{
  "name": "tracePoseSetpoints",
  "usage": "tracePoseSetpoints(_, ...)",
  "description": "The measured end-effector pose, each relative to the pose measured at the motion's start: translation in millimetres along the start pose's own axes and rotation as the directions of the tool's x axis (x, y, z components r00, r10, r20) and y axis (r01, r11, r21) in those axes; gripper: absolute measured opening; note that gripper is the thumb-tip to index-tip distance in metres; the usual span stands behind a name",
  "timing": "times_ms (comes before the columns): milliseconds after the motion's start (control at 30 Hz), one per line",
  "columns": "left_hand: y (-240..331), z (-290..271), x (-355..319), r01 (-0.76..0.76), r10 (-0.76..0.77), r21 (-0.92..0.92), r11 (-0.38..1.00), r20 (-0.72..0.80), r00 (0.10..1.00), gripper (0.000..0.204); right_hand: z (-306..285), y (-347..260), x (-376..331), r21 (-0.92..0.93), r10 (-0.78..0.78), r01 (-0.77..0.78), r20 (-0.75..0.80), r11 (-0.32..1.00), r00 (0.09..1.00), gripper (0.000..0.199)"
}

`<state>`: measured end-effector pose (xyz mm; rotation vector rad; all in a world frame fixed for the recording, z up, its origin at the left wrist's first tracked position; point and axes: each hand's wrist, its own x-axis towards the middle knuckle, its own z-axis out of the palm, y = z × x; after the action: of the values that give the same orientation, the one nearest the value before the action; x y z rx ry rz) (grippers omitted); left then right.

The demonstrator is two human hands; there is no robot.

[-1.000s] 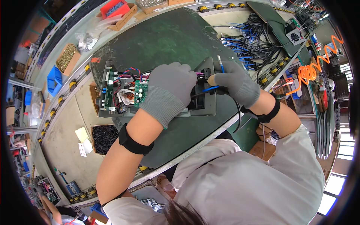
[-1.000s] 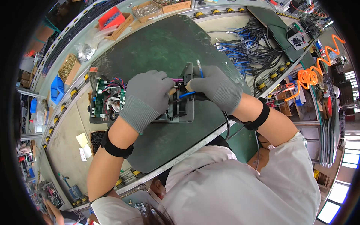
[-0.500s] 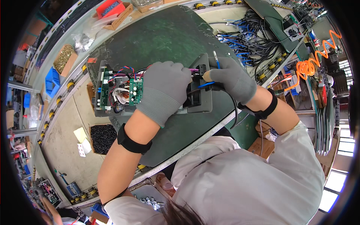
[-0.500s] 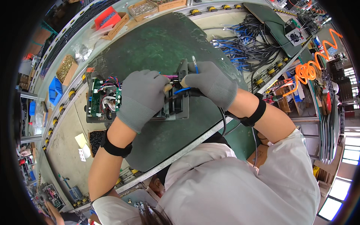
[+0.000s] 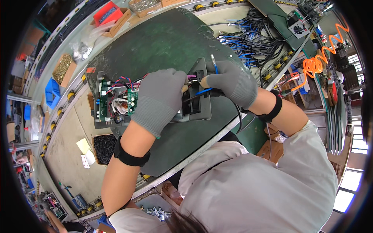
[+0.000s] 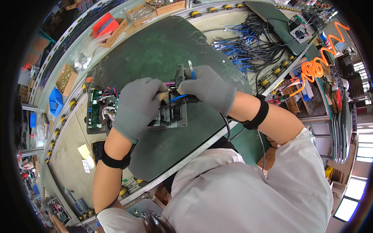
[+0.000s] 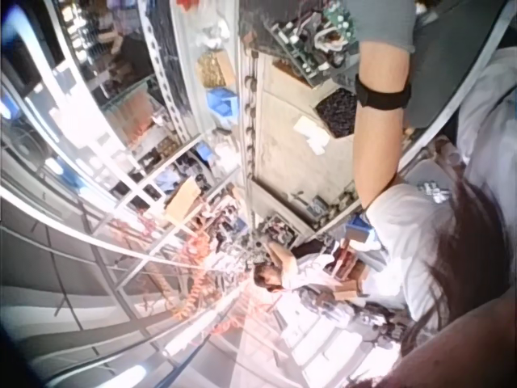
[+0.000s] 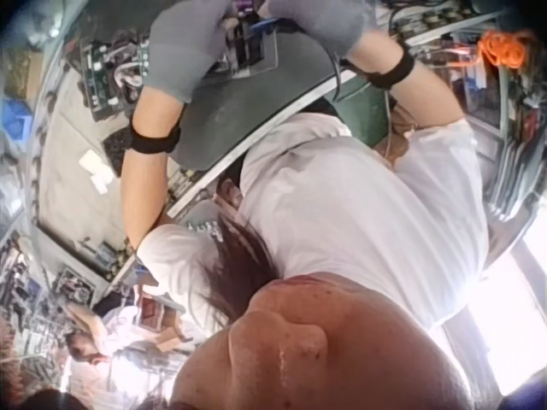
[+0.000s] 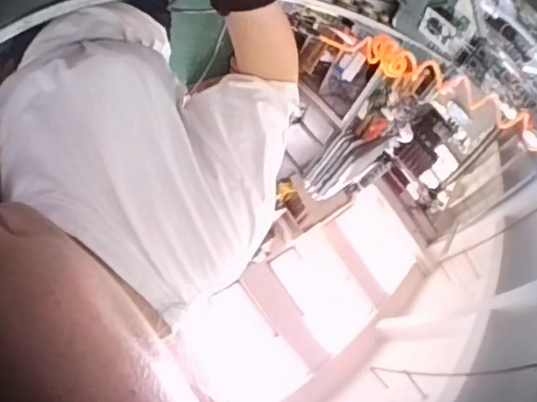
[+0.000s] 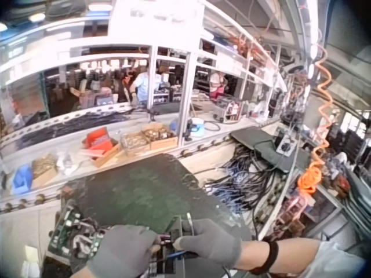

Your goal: Assembling internal components and wiring of an electronic unit at a factory workstation.

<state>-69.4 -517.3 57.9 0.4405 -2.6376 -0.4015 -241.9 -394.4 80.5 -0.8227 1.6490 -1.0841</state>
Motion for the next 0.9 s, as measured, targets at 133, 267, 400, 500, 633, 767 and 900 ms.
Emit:
tracePoseSetpoints(133,5.3,9.2,0.4,-0.026,0.026,0.030,0.999,-0.003,1.000,0.006,1.4,7.0,1.8,-0.092,-0.032,0.031,-0.007,0.995,0.999,0.020)
tracePoseSetpoints(267,10.9,13.2,1.6,-0.058,0.056,0.047,0.997,0.028,0.998,0.011,1.1,14.6,2.7,-0.164,-0.018,0.012,-0.035,0.986,0.999,0.022)
tracePoseSetpoints(400,7.9,-9.0,1.8,-0.027,0.026,0.009,1.000,0.057,0.998,0.013,-1.5,14.6,7.5,-0.106,-0.037,0.040,0.033,0.994,0.999,0.024)
tracePoseSetpoints(500,12.2,-32.2,-5.5,0.154,-0.147,-0.144,0.978,0.062,0.987,0.015,-1.0,10.2,5.2,-0.184,-0.097,0.108,0.068,0.977,0.993,0.030)
tracePoseSetpoints(633,24.6,-54.8,-9.3,0.284,-0.310,-0.252,0.925,-0.070,0.948,0.015,1.0,-2.8,-18.7,-0.667,-0.415,0.233,-0.126,0.708,0.901,0.025)
tracePoseSetpoints(767,48.3,-57.9,-3.1,0.228,-0.327,-0.496,0.838,-0.121,0.937,0.023,10.1,-17.1,-40.4,-0.787,-0.526,0.387,0.095,0.480,0.845,0.028)
tracePoseSetpoints(900,72.3,-52.9,-0.8,0.165,-0.290,-0.505,0.847,-0.180,0.940,0.030,25.7,-15.7,-35.7,-0.633,-0.605,0.532,0.123,0.563,0.787,0.018)
